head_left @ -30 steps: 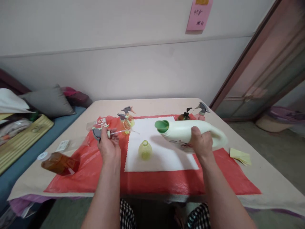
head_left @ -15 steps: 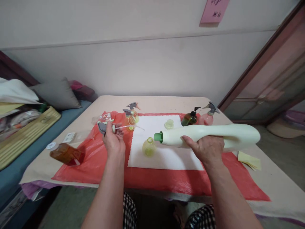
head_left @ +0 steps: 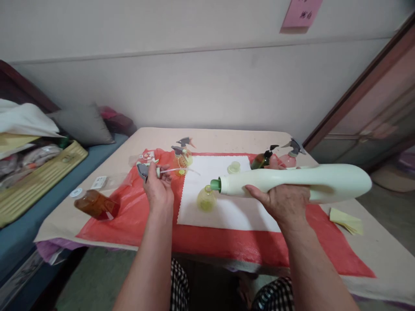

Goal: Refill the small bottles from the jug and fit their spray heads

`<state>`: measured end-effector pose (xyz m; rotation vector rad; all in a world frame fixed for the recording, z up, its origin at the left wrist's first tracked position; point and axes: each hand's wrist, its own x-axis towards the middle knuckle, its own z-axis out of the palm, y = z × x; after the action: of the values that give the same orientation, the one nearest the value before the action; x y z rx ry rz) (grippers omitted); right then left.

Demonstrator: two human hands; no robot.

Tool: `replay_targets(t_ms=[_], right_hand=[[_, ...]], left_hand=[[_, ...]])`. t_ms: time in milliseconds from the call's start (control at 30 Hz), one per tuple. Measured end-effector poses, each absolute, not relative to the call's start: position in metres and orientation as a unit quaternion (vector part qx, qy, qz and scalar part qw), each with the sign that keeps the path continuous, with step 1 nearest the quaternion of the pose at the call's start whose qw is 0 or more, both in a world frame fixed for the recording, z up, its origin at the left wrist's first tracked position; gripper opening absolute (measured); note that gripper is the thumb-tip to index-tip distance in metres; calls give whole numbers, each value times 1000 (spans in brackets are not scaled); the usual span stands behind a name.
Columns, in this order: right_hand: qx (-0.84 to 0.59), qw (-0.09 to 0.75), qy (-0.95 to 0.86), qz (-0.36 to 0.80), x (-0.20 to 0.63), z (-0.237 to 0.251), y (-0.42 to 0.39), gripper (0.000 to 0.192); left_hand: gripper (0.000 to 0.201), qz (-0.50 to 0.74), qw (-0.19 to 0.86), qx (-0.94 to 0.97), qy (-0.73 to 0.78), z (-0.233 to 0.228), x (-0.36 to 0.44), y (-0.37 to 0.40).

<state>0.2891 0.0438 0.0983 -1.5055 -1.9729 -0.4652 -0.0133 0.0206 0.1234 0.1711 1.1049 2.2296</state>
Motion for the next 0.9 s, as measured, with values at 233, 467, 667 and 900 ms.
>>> replay_targets(t_ms=[233,467,667,900], right_hand=[[-555,286,-755,-202,284,107,41,97],[-560,281,-754,-197,285,108,41,100],[-553,284,-757,-199,282,115,37,99],[-558,280,-754,-204,281,118,35,99]], left_hand=[[21,847,318,74,419,124,-13,19],[21,847,316,74,421,122,-13,20],[20,846,320,64,421,123,-14,20],[20,847,320,69,418,124,-13,19]])
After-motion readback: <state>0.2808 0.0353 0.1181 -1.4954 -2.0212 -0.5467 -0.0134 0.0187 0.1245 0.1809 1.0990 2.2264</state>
